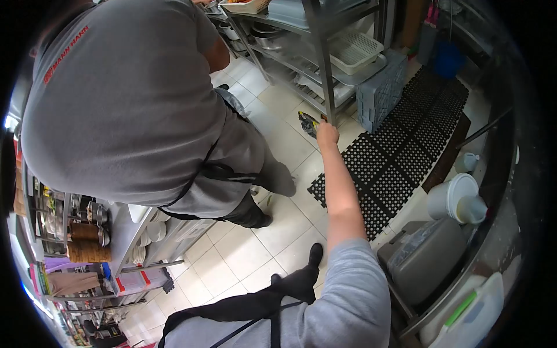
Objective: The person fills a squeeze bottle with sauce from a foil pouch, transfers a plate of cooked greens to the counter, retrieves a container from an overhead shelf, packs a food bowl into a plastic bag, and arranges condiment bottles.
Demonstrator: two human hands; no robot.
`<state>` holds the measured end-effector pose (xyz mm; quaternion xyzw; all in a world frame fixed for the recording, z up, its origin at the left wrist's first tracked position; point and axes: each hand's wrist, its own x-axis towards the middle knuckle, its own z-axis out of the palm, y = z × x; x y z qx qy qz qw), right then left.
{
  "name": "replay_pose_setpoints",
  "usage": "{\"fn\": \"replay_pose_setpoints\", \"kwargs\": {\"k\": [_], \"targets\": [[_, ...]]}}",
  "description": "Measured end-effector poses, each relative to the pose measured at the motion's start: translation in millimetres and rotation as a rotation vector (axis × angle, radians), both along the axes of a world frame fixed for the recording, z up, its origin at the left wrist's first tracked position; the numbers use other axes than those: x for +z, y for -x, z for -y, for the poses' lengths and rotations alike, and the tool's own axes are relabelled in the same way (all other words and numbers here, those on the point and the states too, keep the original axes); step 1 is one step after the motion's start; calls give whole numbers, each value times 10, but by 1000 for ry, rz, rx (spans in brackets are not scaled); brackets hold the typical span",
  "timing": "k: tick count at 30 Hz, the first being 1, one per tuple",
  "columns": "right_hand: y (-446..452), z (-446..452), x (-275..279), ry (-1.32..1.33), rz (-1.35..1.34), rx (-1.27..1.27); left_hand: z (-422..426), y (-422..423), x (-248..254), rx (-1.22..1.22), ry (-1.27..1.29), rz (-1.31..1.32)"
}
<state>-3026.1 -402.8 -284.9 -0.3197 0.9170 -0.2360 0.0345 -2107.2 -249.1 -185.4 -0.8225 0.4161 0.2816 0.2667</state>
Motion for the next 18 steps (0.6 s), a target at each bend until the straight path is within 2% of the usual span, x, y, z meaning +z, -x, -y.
{"fn": "replay_pose_setpoints", "kwargs": {"k": [4, 6, 7, 8, 9, 10, 12, 14, 16, 17, 18], "targets": [[221, 855, -121, -23, -40, 37, -14, 167, 37, 98, 0, -18], [115, 1247, 266, 17, -62, 87, 6, 248, 66, 128, 1, -28], [136, 1637, 183, 89, -42, 116, 23, 294, 68, 143, 1, -36], [2, 1787, 519, 120, 42, 152, 28, 329, 72, 154, 2, -39], [-9, 2049, 549, 221, 35, 309, 44, 369, 83, 165, 2, -44], [-71, 2317, 573, 446, 173, 404, 63, 409, 87, 178, 4, -49], [-242, 2536, 768, 562, 294, 354, 81, 454, 96, 199, 4, -58], [-282, 2666, 727, 706, 303, 326, 69, 444, 90, 221, 3, -66], [-322, 2596, 382, 1035, 108, 256, 12, 415, 74, 248, 0, -81], [-357, 2495, 204, 1043, 308, 180, -53, 384, 57, 265, 4, -95], [-367, 2393, -129, 1012, 369, 118, -111, 347, 21, 285, 3, -110]]}}
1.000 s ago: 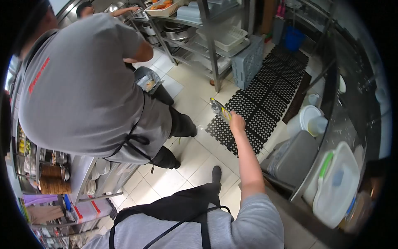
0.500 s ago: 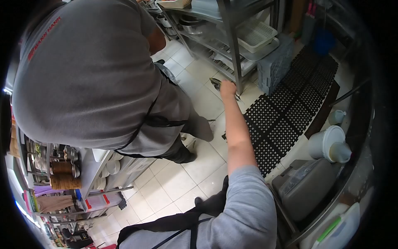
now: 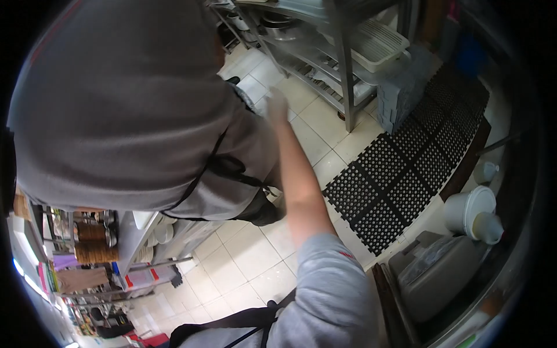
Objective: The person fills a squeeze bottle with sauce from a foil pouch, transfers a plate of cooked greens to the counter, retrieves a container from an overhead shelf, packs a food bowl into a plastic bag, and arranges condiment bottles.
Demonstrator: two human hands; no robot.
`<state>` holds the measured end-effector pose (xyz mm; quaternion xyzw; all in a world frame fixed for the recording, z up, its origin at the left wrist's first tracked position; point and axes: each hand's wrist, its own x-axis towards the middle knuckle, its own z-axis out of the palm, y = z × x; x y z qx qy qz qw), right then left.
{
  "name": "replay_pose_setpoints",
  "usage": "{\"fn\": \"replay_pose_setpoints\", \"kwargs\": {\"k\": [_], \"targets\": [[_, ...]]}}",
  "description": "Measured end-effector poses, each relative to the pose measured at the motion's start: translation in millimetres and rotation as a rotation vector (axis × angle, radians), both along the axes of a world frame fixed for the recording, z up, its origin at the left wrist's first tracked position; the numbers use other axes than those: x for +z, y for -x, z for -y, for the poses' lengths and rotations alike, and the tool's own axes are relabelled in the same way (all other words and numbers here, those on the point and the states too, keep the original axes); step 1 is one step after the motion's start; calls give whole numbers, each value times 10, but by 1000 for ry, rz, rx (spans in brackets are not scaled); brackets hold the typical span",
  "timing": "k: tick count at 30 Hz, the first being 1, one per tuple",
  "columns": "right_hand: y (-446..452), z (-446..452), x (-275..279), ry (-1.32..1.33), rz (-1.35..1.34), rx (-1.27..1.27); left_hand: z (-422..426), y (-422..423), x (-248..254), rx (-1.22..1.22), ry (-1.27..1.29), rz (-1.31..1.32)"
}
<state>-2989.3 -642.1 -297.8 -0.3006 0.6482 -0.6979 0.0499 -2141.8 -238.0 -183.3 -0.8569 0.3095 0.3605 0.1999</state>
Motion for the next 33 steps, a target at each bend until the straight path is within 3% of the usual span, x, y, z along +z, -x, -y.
{"fn": "replay_pose_setpoints", "kwargs": {"k": [4, 5, 6, 7, 8, 9, 10, 11, 12, 14, 17, 19, 21, 23, 25, 26, 27, 28, 31, 33], "targets": [[-341, -1172, -1093, -288, 279, -22, -432, -372, -248, 156, 33, -114], [-429, -1523, -1580, -411, 129, 25, -530, -491, -356, 196, 63, -163], [-616, -1926, -1808, -470, 238, 78, -602, -568, -471, 190, 94, -227], [-726, -2288, -1688, -1072, -186, 230, -637, -591, -615, 12, 119, -215], [-921, -2652, -1684, -1025, -421, 337, -689, -577, -652, -191, 212, -343], [-1108, -2881, -1439, -1245, -196, 479, -721, -521, -693, -212, 194, -352], [-1320, -3125, -1252, -1323, -198, 609, -747, -423, -731, -233, 177, -361], [-1526, -3289, -1172, -1452, -310, 690, -687, 64, -453, 207, 185, -199], [-1682, -3495, -1255, -1370, -412, 748, -789, 66, -510, 190, 213, -205], [-2265, -3558, -961, -1568, -332, 937, -1190, -59, -697, 308, 235, -263], [-2830, -3357, -1075, -1410, -481, 1121, -1654, -397, -960, 344, 236, -288], [-3253, -3031, -1027, -1421, -501, 1054, -1922, -722, -1104, 424, 240, -333], [-3665, -2621, -1211, -1374, -821, 911, -2143, -1060, -1395, 590, 191, -328], [-4158, -2254, -1011, -1320, -739, 802, -2286, -1491, -1965, 720, 187, -279], [-4870, -2064, -210, -1353, -771, 777, -2315, -1850, -2048, 735, 245, -272], [-5179, -1940, -38, -1350, -739, 799, -2142, -1946, -1999, 737, 284, -275], [-5437, -1810, -36, -1321, -766, 763, -1850, -1927, -1419, 660, 317, -250], [-5633, -1693, -100, -1291, -788, 724, -1695, -2077, -1356, 540, 388, -251], [-6167, -1338, -76, -1290, -715, 669, -1114, -2847, -1640, 552, 472, -229], [-6375, -1122, -61, -1245, -721, 644, -805, -3333, -1874, 357, 610, -89]]}}
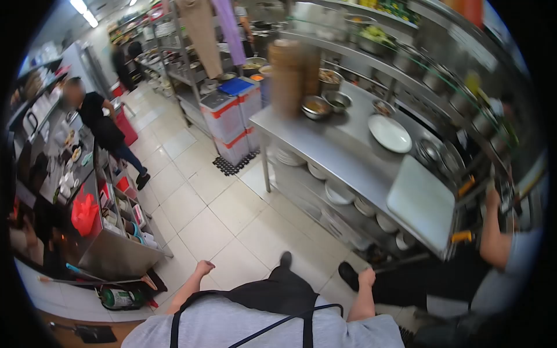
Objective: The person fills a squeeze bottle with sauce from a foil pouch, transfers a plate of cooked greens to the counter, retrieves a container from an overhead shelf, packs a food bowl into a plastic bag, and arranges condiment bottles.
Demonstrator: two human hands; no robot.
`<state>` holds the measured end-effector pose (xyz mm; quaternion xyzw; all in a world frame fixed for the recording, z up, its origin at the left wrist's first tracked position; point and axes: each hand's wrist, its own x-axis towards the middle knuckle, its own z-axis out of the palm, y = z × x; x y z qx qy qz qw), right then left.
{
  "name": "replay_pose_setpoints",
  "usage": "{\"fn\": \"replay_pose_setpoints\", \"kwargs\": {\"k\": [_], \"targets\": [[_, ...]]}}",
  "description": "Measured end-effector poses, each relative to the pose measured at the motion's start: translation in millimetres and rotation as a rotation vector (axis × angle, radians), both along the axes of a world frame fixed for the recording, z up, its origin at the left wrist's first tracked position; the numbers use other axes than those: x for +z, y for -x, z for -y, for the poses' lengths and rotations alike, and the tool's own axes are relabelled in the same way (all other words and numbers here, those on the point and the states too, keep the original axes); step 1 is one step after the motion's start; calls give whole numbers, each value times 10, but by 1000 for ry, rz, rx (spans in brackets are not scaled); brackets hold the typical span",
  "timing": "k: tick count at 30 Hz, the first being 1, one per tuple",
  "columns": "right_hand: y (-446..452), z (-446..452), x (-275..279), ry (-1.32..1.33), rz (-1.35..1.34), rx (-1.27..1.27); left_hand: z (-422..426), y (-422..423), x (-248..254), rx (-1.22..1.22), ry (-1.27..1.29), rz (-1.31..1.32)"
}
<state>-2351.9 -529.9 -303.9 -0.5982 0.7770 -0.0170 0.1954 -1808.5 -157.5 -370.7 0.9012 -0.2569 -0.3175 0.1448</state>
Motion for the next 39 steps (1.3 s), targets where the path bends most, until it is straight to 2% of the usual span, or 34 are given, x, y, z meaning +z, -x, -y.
{"fn": "replay_pose_setpoints", "kwargs": {"k": [1, 3, 4, 5, 6, 8, 9, 10, 11, 13, 15, 16, 17, 19, 21, 24, 26, 28, 29, 30, 31, 32, 35, 37, 39], "targets": [[-38, 168, -30, 17, -41, 52, 145, -170, -37, 47, 13, -5], [37, 641, -509, 97, -19, 195, 556, -567, 249, 191, -46, 31], [-138, 783, -414, 35, -199, 386, 680, -747, 409, 259, -29, 33], [-266, 1024, -625, 115, -86, 185, 768, -877, 570, 301, -96, 37], [-512, 1226, -645, 21, -214, 302, 873, -1058, 678, 341, -159, 43], [-1108, 1775, -1214, -198, -251, 321, 878, -1489, 668, 480, -179, -8], [-1690, 2000, -1129, -327, -237, 498, 749, -1642, 604, 554, -223, -75], [-2265, 2217, -1108, -457, -231, 672, 596, -1781, 414, 604, -242, -31], [-2923, 2409, -1146, -452, -234, 710, 484, -1951, 256, 654, -259, 11], [-4461, 2630, -1158, -393, -501, 1265, 268, -2042, 320, 830, -331, -47], [-6046, 2657, -787, -352, -364, 1284, 141, -1929, 553, 937, -467, -59], [-6731, 2724, -936, -183, -250, 1453, 34, -1839, 559, 985, -526, -53], [-7426, 2590, -537, -122, -210, 1487, -113, -1741, 430, 1028, -583, -43], [-8665, 2465, -297, -101, -81, 1517, -556, -1567, 72, 1003, -560, -183], [-9453, 2146, 386, -16, 269, 1509, -724, -1533, -63, 1056, -711, -295], [-10345, 1989, 468, 34, 318, 1557, -818, -2195, -32, 1182, -706, -281], [-10801, 1948, 540, 17, 357, 1586, -579, -2856, 58, 1268, -685, -264], [-11165, 1961, 580, -6, 392, 1605, -135, -3931, 627, 1292, -584, -116], [-11352, 1987, 584, 2, 416, 1569, -15, -4485, 603, 1340, -450, 13], [-11518, 2017, 566, 7, 440, 1531, -35, -5082, 368, 1225, -408, 28], [-11701, 2077, 553, 4, 451, 1535, 227, -5643, 533, 1256, -306, 152], [-11926, 2184, 521, 9, 478, 1504, 423, -6322, 509, 1183, -336, 88], [-12778, 2494, 298, -52, 582, 1479, 1117, -7902, 794, 1104, -220, 143], [-13345, 2665, 166, -124, 638, 1474, 1479, -8593, 1043, 1060, -179, 173], [-14124, 2674, 391, -105, 635, 1440, 1783, -9181, 1432, 969, -77, 78]]}}
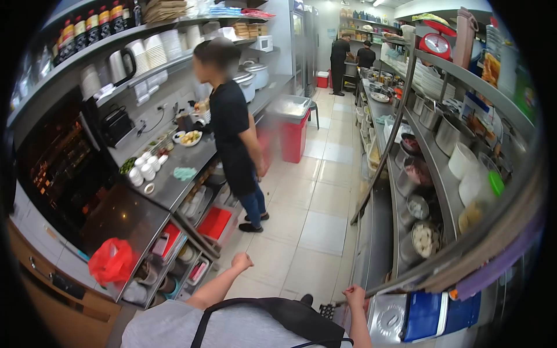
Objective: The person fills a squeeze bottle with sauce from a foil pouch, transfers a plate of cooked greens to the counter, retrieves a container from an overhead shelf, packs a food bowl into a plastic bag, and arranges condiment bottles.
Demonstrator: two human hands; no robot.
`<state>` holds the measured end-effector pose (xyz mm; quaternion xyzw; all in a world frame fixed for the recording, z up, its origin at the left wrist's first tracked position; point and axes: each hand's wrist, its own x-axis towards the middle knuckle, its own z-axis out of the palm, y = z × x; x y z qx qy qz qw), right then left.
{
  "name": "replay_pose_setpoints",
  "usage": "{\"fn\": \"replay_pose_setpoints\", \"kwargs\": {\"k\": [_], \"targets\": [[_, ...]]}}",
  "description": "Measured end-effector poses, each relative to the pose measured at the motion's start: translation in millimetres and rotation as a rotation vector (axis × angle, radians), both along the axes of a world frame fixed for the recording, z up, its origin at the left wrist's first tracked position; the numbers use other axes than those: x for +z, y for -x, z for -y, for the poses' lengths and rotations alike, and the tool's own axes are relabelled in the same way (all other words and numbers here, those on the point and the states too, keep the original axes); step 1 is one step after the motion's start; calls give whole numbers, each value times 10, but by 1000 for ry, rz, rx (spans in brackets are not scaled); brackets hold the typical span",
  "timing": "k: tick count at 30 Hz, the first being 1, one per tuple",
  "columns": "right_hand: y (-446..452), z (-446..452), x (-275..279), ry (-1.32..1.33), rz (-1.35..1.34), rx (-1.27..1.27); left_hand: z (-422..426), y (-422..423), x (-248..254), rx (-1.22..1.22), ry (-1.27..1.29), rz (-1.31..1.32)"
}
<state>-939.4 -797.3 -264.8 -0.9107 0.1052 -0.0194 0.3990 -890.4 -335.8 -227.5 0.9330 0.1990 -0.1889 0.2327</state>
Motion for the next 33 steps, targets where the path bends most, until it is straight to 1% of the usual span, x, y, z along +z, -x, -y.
{"fn": "replay_pose_setpoints", "kwargs": {"k": [2, 3, 4, 6, 8, 10, 12, 13, 14, 15, 16, 18, 20, 22, 23, 24, 26, 28, 30, 32, 33], "targets": [[-728, -70, 252, 21, 25, 18, 161, -431, 126, 18, -1, 4], [-1133, -138, 383, -40, 50, 77, 198, -654, 134, 38, 6, 10], [-1551, -215, 517, -98, 74, 136, 152, -885, -28, 44, 2, 15], [-2316, -472, 723, -121, 71, 228, -44, -1291, -386, 114, -17, 138], [-3051, -821, 932, -210, 40, 410, -193, -1647, -349, 171, -36, 146], [-3708, -1227, 1150, -32, 167, 666, -222, -2031, -137, 224, -62, 158], [-4334, -1594, 1272, 130, 398, 831, -229, -2553, 133, 220, -47, 202], [-4548, -1735, 1385, 132, 389, 831, -228, -2913, 97, 223, 20, 229], [-4812, -1870, 1599, 86, 318, 852, -209, -3326, 128, 219, 23, 235], [-5097, -1948, 1738, 41, 249, 872, -160, -3732, 177, 204, 77, 306], [-5361, -1983, 1738, 44, 243, 873, -89, -4064, 215, 192, 130, 364], [-5954, -2043, 1713, 16, 189, 865, 46, -4895, 360, 72, 127, 423], [-6478, -1931, 1595, 3, 179, 833, 175, -5669, 439, -2, 289, 679], [-6916, -1734, 1514, -27, 124, 767, 300, -6316, 932, -54, 374, 721], [-7151, -1615, 1511, -36, 87, 733, 288, -6701, 1113, -73, 346, 646], [-7429, -1465, 1371, -66, 61, 710, 250, -7092, 1286, -92, 319, 576], [-8066, -1276, 1222, -93, 37, 698, 159, -7761, 1664, -66, 396, 787], [-8640, -1217, 1237, -80, -37, 608, -63, -8429, 1844, -29, 364, 996], [-9340, -1379, 1413, -53, -24, 661, -358, -9022, 1952, 73, 240, 1131], [-10085, -1705, 1469, -135, 142, 782, -658, -9429, 2184, 156, 147, 1201], [-10380, -1924, 1626, -121, 199, 811, -837, -9597, 2283, 211, 131, 1215]]}}
